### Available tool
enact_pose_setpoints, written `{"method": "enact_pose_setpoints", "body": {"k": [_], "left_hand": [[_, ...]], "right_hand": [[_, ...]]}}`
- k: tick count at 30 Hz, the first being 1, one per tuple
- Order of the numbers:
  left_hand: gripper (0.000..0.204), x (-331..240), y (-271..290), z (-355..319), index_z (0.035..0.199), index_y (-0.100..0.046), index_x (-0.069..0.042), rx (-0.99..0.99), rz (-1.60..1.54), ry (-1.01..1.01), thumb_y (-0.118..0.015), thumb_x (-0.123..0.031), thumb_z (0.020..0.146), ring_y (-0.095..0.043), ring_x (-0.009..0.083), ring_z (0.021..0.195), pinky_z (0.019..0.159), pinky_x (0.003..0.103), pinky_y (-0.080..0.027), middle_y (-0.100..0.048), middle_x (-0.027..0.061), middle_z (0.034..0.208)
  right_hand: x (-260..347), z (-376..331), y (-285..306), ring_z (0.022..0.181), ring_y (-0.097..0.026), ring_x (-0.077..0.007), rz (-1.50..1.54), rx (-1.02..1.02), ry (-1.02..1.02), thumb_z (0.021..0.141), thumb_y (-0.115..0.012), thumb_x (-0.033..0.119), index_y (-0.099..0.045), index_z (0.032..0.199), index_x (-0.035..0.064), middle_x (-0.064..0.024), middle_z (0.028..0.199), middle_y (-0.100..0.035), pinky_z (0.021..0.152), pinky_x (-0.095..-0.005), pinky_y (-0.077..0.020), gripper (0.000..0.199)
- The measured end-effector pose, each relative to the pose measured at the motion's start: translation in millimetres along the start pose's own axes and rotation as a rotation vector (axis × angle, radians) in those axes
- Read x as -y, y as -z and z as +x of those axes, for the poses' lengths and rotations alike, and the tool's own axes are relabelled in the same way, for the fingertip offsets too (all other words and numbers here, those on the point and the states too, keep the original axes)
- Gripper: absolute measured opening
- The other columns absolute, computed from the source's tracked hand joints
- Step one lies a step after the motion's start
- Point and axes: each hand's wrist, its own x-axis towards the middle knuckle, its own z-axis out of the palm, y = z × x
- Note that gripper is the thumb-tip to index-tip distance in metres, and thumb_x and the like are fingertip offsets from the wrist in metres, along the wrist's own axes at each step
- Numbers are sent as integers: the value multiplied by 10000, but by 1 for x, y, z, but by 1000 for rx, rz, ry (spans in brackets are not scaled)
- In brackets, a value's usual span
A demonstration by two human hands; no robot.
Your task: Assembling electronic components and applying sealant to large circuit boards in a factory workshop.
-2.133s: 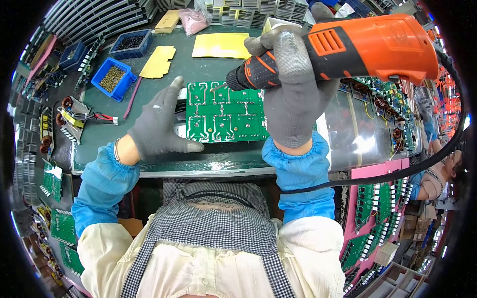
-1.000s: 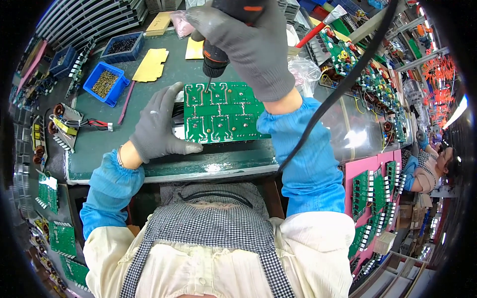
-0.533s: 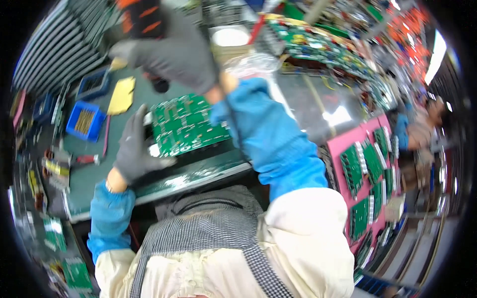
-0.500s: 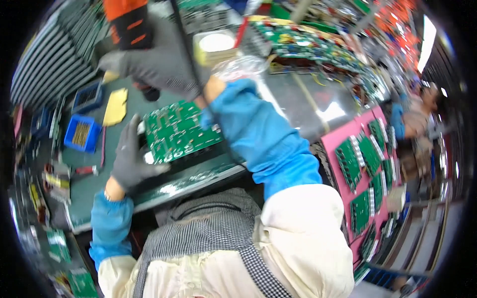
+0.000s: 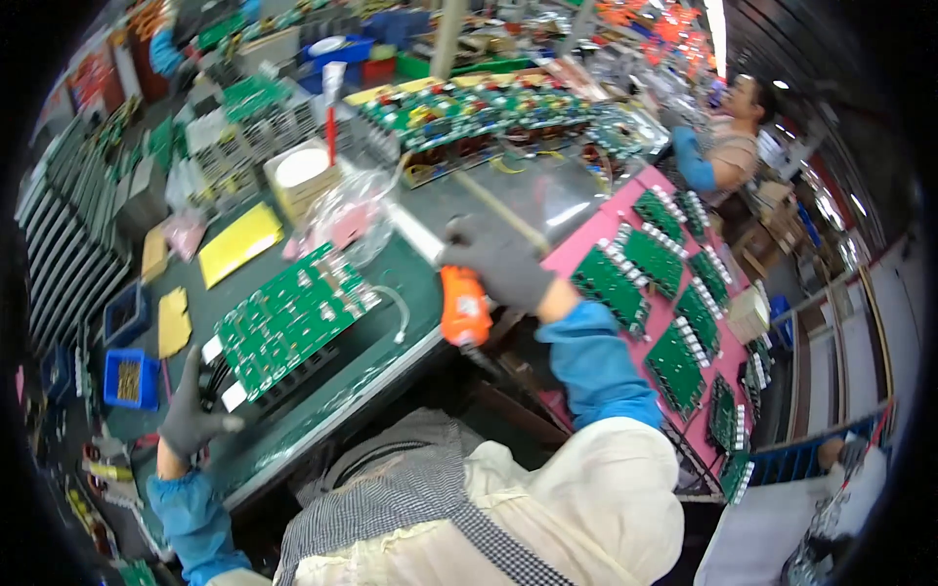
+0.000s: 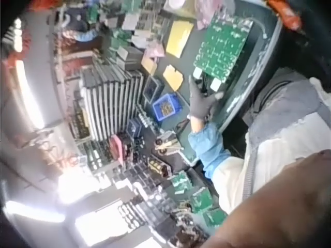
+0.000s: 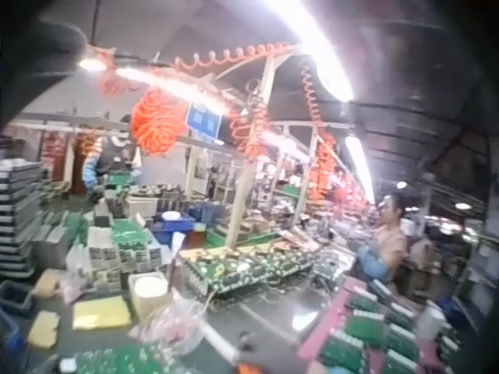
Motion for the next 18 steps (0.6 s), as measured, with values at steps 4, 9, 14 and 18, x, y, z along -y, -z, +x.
{"method": "enact_pose_setpoints", "body": {"k": [4, 9, 14, 18], "left_hand": [[1471, 18, 0, 0, 1550, -84, 40, 26, -92, -84, -995, -363, 468, -591, 231, 1154, 895, 318, -503, -597, 183, 1302], [1467, 11, -4, -1, 1535, -119, 46, -1, -92, -87, -998, -363, 435, -549, 253, 1261, 1028, 358, -467, -557, 161, 1371], [1320, 10, -5, 12, 1502, -271, -3, 118, -115, -112, -1015, -274, 446, -483, 259, 1327, 1139, 397, -357, -505, 138, 1426], [1198, 5, -5, 22, 1476, -340, -15, 106, 43, -112, -985, -322, 514, -547, 306, 1274, 1071, 402, -425, -574, 185, 1347]], "right_hand": [[-26, -11, -45, 1183, -529, -311, -169, 78, -58, 781, -645, 87, -650, 1078, 139, -102, 1209, -536, 940, -393, -488, 301], [-31, 29, -42, 1083, -599, -285, -127, -112, -8, 832, -612, 128, -594, 1086, 152, -58, 1113, -588, 883, -407, -510, 256], [11, 85, -75, 944, -653, -277, -257, 42, 119, 835, -642, 244, -585, 1037, 141, -39, 1045, -642, 797, -419, -533, 233], [16, 110, -83, 908, -667, -268, -21, -260, 377, 834, -639, 191, -595, 1084, 81, -99, 1053, -641, 723, -393, -555, 277]]}}
